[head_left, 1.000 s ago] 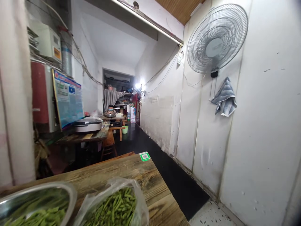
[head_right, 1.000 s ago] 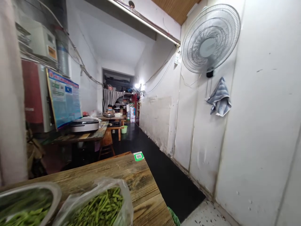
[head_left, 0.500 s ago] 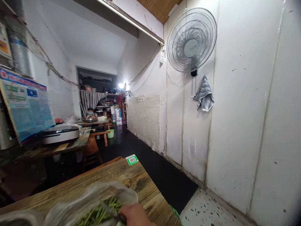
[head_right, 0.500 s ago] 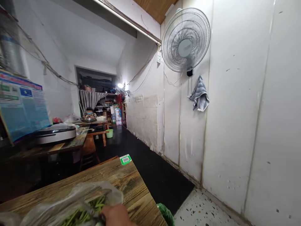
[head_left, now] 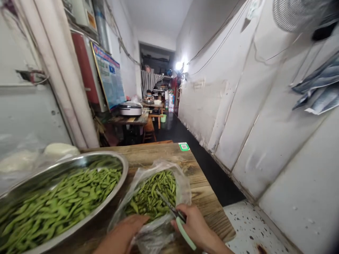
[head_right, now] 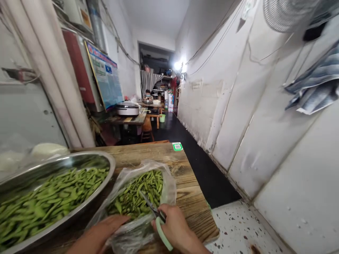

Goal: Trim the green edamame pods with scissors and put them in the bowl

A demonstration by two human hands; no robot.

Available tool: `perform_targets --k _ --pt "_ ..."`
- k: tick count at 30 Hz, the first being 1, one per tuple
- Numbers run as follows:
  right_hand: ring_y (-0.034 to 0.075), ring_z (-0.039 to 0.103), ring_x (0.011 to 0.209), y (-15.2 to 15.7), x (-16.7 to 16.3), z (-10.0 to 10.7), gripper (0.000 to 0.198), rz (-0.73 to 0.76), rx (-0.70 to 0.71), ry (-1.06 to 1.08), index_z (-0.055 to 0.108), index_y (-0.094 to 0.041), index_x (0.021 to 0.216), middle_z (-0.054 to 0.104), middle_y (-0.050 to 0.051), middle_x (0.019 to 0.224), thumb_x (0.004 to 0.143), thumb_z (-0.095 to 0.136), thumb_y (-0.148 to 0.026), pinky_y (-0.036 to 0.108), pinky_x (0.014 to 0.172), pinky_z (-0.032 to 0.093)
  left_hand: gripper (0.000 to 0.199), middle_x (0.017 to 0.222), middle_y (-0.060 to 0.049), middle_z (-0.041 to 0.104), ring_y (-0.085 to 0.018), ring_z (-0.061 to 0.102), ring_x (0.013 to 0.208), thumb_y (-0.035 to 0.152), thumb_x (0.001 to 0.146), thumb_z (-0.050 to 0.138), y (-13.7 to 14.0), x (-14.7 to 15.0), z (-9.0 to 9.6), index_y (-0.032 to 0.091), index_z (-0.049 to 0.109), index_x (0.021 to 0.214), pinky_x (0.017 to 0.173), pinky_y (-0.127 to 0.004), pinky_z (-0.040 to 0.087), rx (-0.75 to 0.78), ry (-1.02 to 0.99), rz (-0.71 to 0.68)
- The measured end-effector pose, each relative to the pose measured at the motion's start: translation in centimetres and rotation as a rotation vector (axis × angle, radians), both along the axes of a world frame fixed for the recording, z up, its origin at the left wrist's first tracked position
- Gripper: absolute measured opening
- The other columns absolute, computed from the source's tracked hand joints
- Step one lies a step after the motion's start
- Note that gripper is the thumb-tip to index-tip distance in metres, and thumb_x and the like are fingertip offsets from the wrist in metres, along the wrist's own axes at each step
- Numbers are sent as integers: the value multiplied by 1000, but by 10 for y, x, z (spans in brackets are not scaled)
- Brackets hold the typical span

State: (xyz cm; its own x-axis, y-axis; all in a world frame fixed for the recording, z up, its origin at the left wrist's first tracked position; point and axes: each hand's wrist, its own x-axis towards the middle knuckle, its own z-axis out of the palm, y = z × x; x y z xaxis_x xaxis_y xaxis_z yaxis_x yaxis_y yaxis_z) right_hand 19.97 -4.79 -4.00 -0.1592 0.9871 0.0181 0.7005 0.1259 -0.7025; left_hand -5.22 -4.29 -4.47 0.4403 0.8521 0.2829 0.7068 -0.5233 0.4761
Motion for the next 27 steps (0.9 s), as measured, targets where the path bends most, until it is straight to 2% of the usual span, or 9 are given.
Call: perform_targets --k 2,4,7,11,15,17,22,24,27 --pt "14 54 58 -2 0 1 25 27 -38 -14 70 -15 90 66 1 66 72 61 -29 19 50 33 59 125 -3 63 -20 59 111 9 73 46 -6 2 -15 33 57 126 95 -30 45 239 190 -70" --pt "17 61 65 0 2 1 33 48 -38 -49 68 -17 104 71 4 76 72 60 -25 20 56 39 66 132 -2 58 -21 51 121 6 72 47 -10 9 -32 35 50 131 102 -34 38 499 306 -85" --pt "23 67 84 3 4 -6 54 70 5 -140 57 -19 126 73 10 95 72 58 -18 24 70 45 51 125 -4 62 -20 49 120 9 77 48 -15 25 -54 31 57 122 104 -34 32 737 331 -37" --pt "25 68 90 9 6 -19 65 82 -8 -271 48 -19 136 73 12 98 72 56 -12 26 77 46 19 107 -5 67 -22 57 104 13 80 49 -12 46 -68 24 64 82 92 -35 37 666 229 166" --pt "28 69 88 13 6 -23 66 79 5 -457 44 -16 138 73 14 95 73 53 -10 30 75 47 18 66 -3 61 -20 55 67 6 76 50 -2 57 -74 20 55 66 70 -33 38 626 217 149" --pt "30 69 86 13 6 -24 66 85 21 -522 42 -15 138 73 15 93 73 52 -10 31 72 46 21 57 -2 56 -19 51 57 4 74 49 1 56 -75 20 51 61 65 -32 35 641 208 123" --pt "27 69 74 15 7 -29 41 39 102 -572 59 -18 112 74 9 80 71 53 -12 27 61 41 22 66 -2 61 -17 54 63 0 71 44 0 44 -54 19 55 67 63 -29 33 427 174 133" --pt "24 68 71 22 7 -24 31 27 177 -544 61 -19 104 73 7 78 74 54 -16 25 59 38 23 65 -2 60 -17 53 63 1 71 43 5 39 -31 19 55 66 61 -28 33 374 148 116" --pt "21 65 68 38 4 2 25 13 307 -527 61 -18 101 72 7 78 77 54 -21 23 58 34 23 61 -3 59 -18 52 62 3 72 41 21 32 16 19 55 62 62 -29 33 425 130 109"
